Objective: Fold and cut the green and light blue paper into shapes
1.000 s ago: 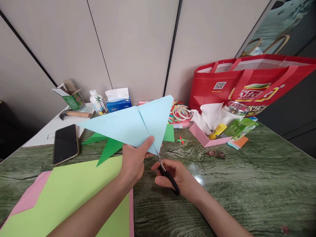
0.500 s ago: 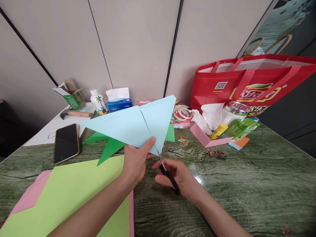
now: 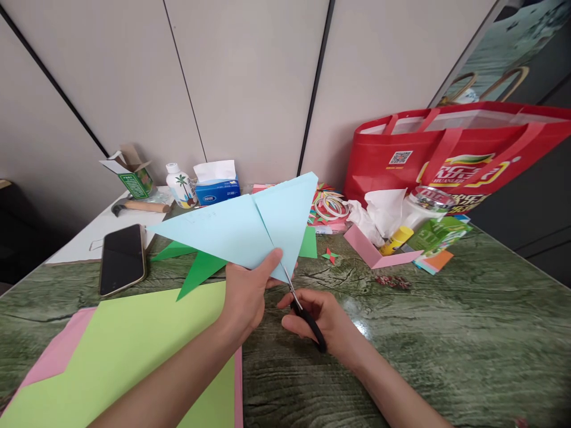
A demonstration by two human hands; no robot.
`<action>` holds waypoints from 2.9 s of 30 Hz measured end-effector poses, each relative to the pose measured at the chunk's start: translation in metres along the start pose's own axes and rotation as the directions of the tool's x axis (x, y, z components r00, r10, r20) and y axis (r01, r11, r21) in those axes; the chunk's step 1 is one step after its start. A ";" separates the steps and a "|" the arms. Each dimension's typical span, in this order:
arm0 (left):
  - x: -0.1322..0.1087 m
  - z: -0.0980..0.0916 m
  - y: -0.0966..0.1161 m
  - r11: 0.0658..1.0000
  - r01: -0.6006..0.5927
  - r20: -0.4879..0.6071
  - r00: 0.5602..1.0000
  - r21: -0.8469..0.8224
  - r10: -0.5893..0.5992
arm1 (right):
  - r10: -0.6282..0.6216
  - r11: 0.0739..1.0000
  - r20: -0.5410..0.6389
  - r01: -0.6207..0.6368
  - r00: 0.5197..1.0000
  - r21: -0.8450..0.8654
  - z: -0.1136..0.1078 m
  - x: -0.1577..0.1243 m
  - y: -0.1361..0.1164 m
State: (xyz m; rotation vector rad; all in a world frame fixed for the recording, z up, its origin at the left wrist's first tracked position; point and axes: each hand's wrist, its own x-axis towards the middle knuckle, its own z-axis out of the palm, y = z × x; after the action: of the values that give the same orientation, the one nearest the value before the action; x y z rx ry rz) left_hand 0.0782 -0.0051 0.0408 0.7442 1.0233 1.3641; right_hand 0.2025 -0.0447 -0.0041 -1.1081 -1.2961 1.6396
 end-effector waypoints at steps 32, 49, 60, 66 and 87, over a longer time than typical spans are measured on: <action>-0.001 0.003 -0.007 0.990 -0.071 -0.196 0.979 -0.118 0.046 | 0.003 0.999 0.057 -0.005 0.998 0.040 0.001 -0.002 -0.005; 0.000 0.002 -0.005 0.993 -0.026 -0.189 0.982 -0.115 0.004 | 0.002 1.000 0.033 -0.002 0.999 -0.015 0.002 -0.001 0.003; -0.001 0.003 -0.007 0.996 -0.044 -0.240 0.971 -0.079 0.024 | 0.015 0.999 -0.009 -0.016 1.000 -0.043 0.004 -0.002 -0.002; -0.001 0.004 -0.005 0.994 -0.049 -0.225 0.974 -0.099 0.026 | 0.015 0.999 -0.008 -0.015 1.000 -0.035 0.004 -0.002 0.000; -0.003 0.002 -0.005 0.997 -0.007 -0.165 0.986 -0.075 -0.006 | 0.022 0.999 -0.029 -0.023 0.999 -0.028 0.005 -0.001 0.003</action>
State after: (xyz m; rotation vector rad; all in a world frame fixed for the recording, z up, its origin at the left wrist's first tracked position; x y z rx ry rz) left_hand 0.0820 -0.0088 0.0373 0.5829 1.0945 1.4752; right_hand 0.1980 -0.0477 -0.0058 -1.1629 -1.2964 1.6210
